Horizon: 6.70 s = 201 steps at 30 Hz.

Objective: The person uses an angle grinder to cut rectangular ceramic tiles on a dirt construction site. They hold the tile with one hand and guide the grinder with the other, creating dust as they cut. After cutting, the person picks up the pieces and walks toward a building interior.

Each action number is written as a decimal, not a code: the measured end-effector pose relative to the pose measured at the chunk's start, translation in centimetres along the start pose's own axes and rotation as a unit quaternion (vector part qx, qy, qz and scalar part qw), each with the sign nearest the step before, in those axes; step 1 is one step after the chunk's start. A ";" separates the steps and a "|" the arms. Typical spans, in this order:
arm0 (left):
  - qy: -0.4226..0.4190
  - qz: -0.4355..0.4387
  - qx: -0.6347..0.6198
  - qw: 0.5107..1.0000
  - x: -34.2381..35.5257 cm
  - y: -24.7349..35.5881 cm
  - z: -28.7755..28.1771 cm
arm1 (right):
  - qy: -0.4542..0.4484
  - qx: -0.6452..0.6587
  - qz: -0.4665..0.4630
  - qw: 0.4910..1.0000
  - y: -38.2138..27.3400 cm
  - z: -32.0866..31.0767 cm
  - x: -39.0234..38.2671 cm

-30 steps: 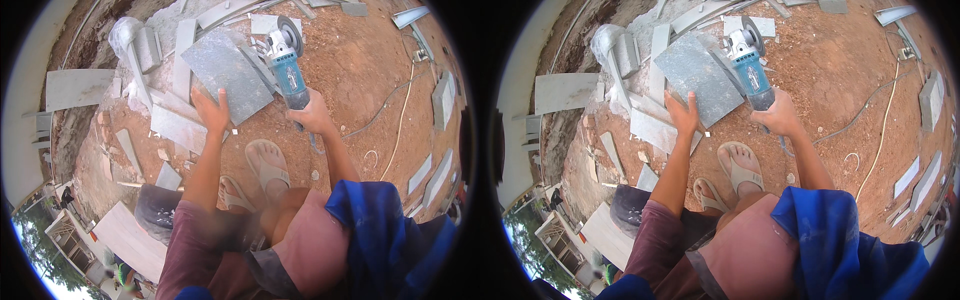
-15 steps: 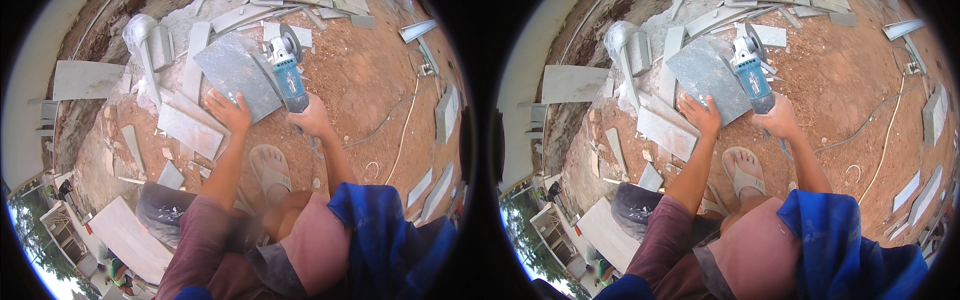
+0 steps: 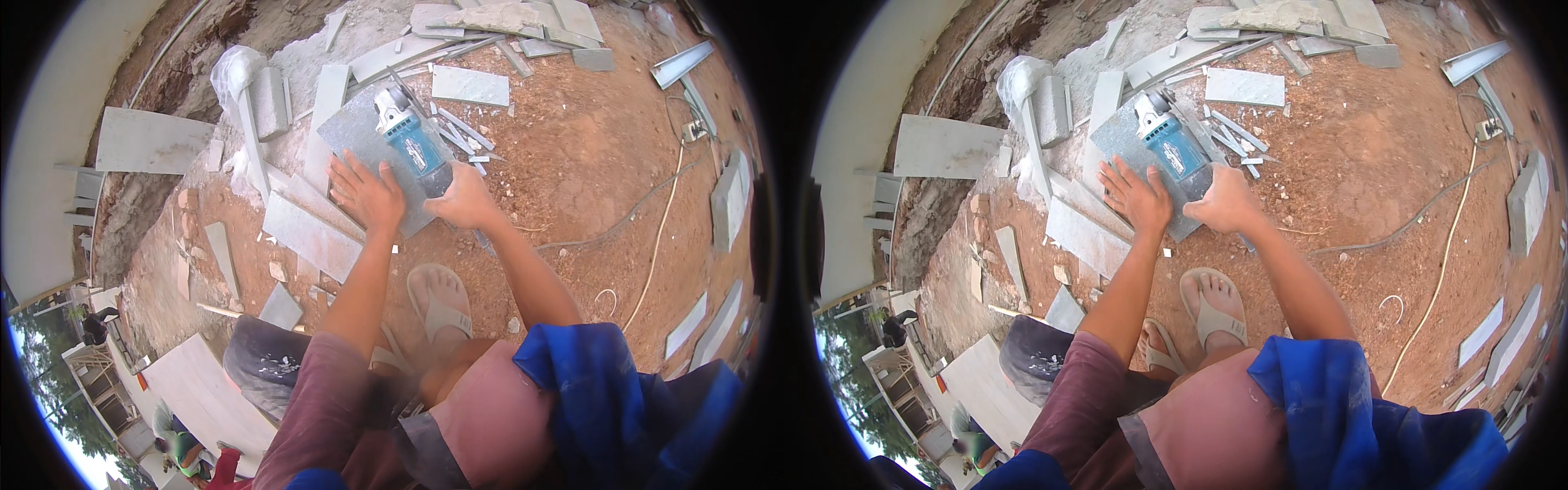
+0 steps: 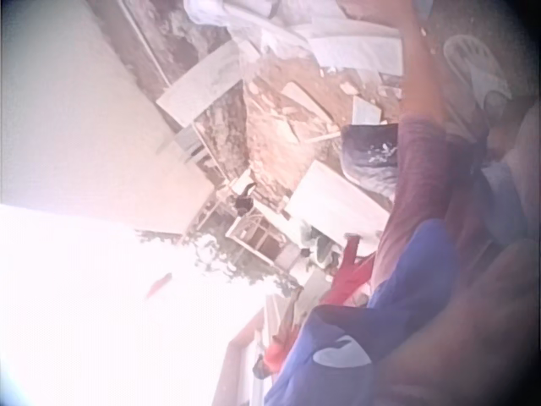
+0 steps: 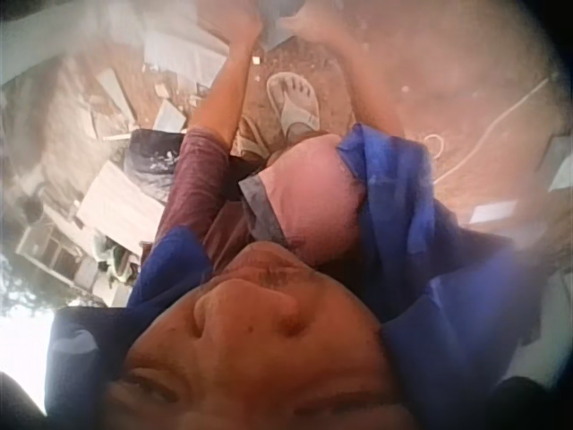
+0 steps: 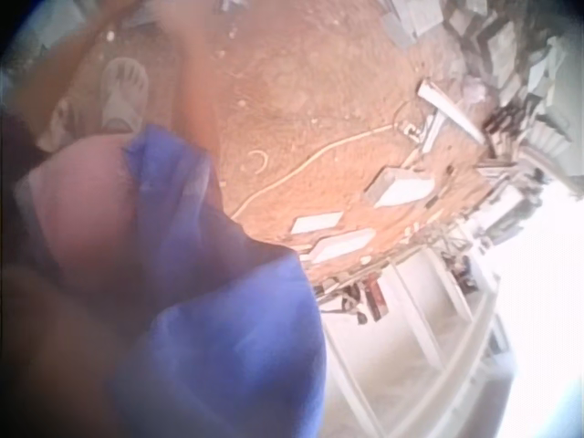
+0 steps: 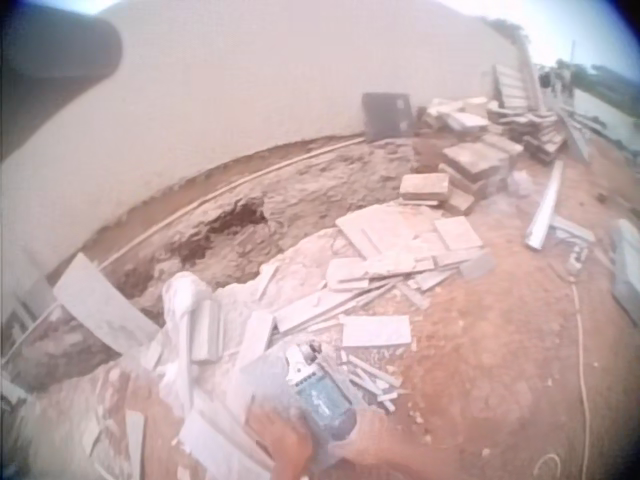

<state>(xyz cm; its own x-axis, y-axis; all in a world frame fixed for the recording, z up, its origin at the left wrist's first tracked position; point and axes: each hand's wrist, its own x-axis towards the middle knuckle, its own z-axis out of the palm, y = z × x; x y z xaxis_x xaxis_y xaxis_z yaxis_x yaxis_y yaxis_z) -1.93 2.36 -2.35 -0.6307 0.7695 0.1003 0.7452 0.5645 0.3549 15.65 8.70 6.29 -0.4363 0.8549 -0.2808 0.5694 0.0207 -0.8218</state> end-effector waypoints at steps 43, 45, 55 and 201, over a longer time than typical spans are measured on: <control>-0.080 0.030 -0.007 0.996 0.2 1.3 -1.4 | -0.064 -0.063 -0.003 0.996 -3.6 4.8 8.9; -0.082 0.029 -0.006 0.996 0.2 1.3 -1.2 | -0.061 -0.062 -0.005 0.996 -3.4 4.9 9.0; -0.075 0.033 0.010 0.997 0.3 0.8 -0.5 | -0.071 -0.070 -0.002 0.995 -3.6 4.9 9.1; -0.078 0.050 0.024 0.995 0.1 0.3 -0.3 | -0.107 -0.017 0.086 0.990 -0.4 3.4 1.6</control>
<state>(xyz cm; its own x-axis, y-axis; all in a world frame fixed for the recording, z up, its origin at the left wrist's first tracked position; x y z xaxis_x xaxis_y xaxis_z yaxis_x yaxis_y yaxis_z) -1.86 2.53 -1.99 -0.5140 0.8577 -0.0145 0.8147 0.4934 0.3045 12.35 8.34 4.52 -0.4657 0.7180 -0.5173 0.6698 -0.0960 -0.7363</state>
